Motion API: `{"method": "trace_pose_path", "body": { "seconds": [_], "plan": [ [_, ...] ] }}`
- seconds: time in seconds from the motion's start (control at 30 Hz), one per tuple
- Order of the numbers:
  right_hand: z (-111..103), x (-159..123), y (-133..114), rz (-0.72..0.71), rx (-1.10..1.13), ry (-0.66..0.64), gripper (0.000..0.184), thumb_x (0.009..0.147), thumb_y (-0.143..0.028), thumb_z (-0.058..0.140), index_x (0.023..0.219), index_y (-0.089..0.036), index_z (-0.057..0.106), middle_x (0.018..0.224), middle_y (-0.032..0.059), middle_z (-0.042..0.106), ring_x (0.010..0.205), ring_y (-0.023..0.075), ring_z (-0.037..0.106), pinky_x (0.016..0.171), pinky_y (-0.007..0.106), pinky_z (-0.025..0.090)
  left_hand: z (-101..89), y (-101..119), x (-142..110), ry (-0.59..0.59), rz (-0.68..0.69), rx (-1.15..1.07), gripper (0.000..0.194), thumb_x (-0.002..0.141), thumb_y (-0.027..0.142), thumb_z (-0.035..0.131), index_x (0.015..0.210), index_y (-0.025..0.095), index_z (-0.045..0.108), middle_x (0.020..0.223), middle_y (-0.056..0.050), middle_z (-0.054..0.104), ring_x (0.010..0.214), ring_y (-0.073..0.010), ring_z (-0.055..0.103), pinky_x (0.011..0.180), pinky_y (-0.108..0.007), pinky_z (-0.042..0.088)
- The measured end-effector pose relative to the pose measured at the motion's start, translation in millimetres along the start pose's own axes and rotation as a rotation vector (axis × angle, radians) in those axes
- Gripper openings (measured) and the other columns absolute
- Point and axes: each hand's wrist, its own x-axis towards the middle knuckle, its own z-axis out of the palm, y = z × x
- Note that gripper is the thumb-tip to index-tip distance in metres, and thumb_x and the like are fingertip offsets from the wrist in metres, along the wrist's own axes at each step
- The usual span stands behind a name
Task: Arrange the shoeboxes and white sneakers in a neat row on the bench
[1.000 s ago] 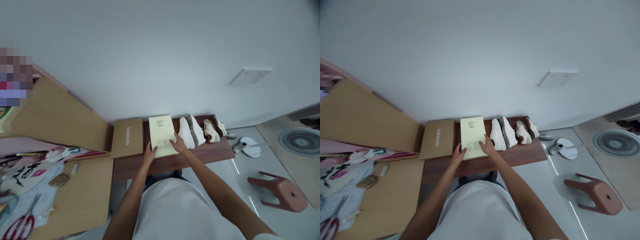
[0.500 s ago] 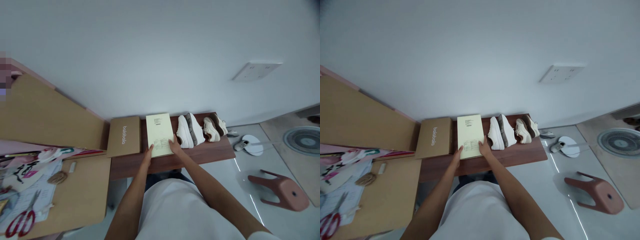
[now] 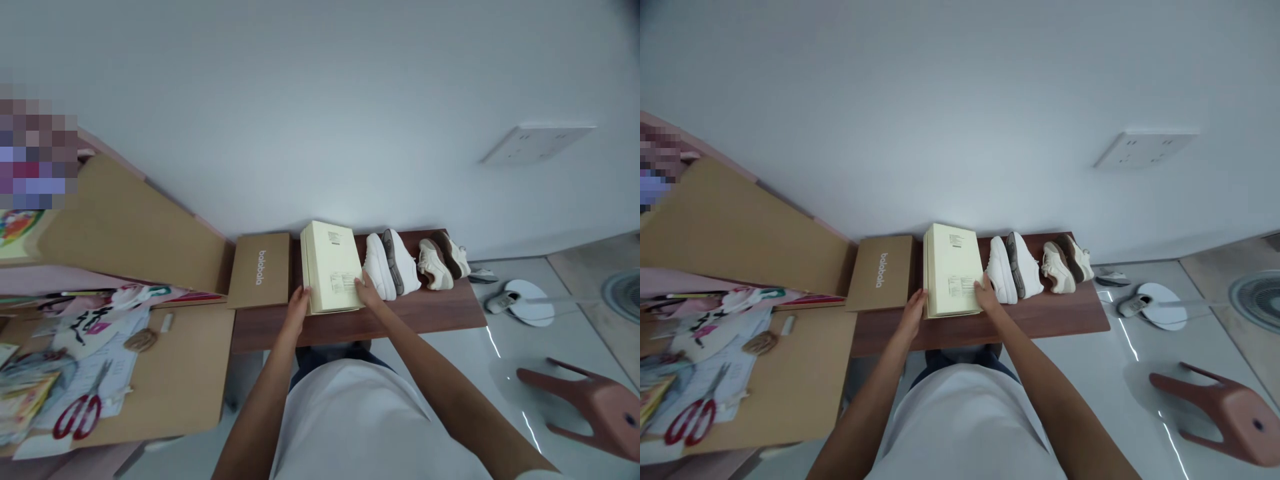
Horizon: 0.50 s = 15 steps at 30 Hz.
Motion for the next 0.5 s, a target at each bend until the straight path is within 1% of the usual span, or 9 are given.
{"method": "trace_pose_path", "body": {
  "seconds": [0.07, 0.1, 0.17, 0.23, 0.33, 0.4, 0.5],
  "plan": [
    [1.2, 0.8, -5.5, 0.090, 0.027, 0.003, 0.073, 0.097, -0.061, 0.040, 0.156, -0.018, 0.038, 0.155, 0.0117, 0.049, 0.148, 0.0267, 0.040, 0.124, 0.048, 0.028, 1.1, 9.1, -6.1, -0.099, -0.036, -0.054, 0.055, 0.087, 0.060, 0.065, 0.123, 0.018, 0.066, 0.134, -0.016, 0.068, 0.127, -0.0283, 0.062, 0.105, -0.041, 0.050],
    [2.7, 0.4, -8.8, 0.110, 0.041, -0.007, 0.075, 0.096, -0.063, 0.039, 0.156, -0.016, 0.039, 0.156, 0.0128, 0.047, 0.149, 0.0270, 0.038, 0.125, 0.047, 0.027, 2.3, 13.2, -8.9, -0.132, -0.060, -0.094, 0.057, 0.087, 0.061, 0.065, 0.124, 0.019, 0.065, 0.132, -0.016, 0.068, 0.122, -0.0284, 0.065, 0.100, -0.041, 0.054],
    [7.0, -2.5, -15.7, 0.099, 0.058, -0.035, 0.081, 0.096, -0.067, 0.037, 0.156, -0.013, 0.038, 0.158, 0.0154, 0.044, 0.150, 0.0280, 0.036, 0.125, 0.046, 0.026, 4.6, 20.2, -13.7, -0.147, -0.109, -0.180, 0.061, 0.086, 0.062, 0.066, 0.129, 0.020, 0.061, 0.133, -0.016, 0.068, 0.115, -0.0279, 0.069, 0.090, -0.040, 0.058],
    [12.2, -8.1, -22.3, 0.091, 0.052, -0.049, 0.085, 0.095, -0.071, 0.035, 0.157, -0.013, 0.037, 0.160, 0.0161, 0.041, 0.152, 0.0291, 0.033, 0.126, 0.048, 0.024, 6.5, 25.1, -18.1, -0.124, -0.121, -0.241, 0.062, 0.085, 0.059, 0.068, 0.133, 0.021, 0.058, 0.135, -0.016, 0.066, 0.111, -0.0273, 0.071, 0.083, -0.039, 0.060],
    [19.5, -19.6, -31.8, 0.113, 0.019, -0.085, 0.086, 0.095, -0.073, 0.030, 0.158, -0.015, 0.035, 0.165, 0.0150, 0.032, 0.157, 0.0303, 0.018, 0.127, 0.053, 0.015, 9.0, 28.7, -24.0, -0.088, -0.066, -0.220, 0.062, 0.083, 0.056, 0.072, 0.133, 0.022, 0.057, 0.134, -0.015, 0.067, 0.109, -0.0269, 0.071, 0.081, -0.037, 0.061],
    [23.2, -27.6, -38.2, 0.107, 0.034, -0.136, 0.088, 0.095, -0.075, 0.029, 0.160, -0.016, 0.032, 0.167, 0.0138, 0.028, 0.158, 0.0292, 0.012, 0.127, 0.053, 0.012, 11.2, 29.2, -27.4, -0.053, 0.006, -0.171, 0.062, 0.081, 0.054, 0.074, 0.131, 0.022, 0.058, 0.130, -0.015, 0.070, 0.110, -0.0270, 0.071, 0.085, -0.038, 0.060],
    [26.6, -36.8, -46.8, 0.068, 0.109, -0.192, 0.090, 0.093, -0.079, 0.033, 0.161, -0.020, 0.028, 0.167, 0.0107, 0.028, 0.158, 0.0264, 0.015, 0.128, 0.051, 0.015, 14.2, 29.0, -31.7, -0.009, 0.137, -0.119, 0.060, 0.080, 0.051, 0.076, 0.129, 0.019, 0.061, 0.128, -0.015, 0.070, 0.114, -0.0276, 0.069, 0.095, -0.041, 0.057]
  ]
}}
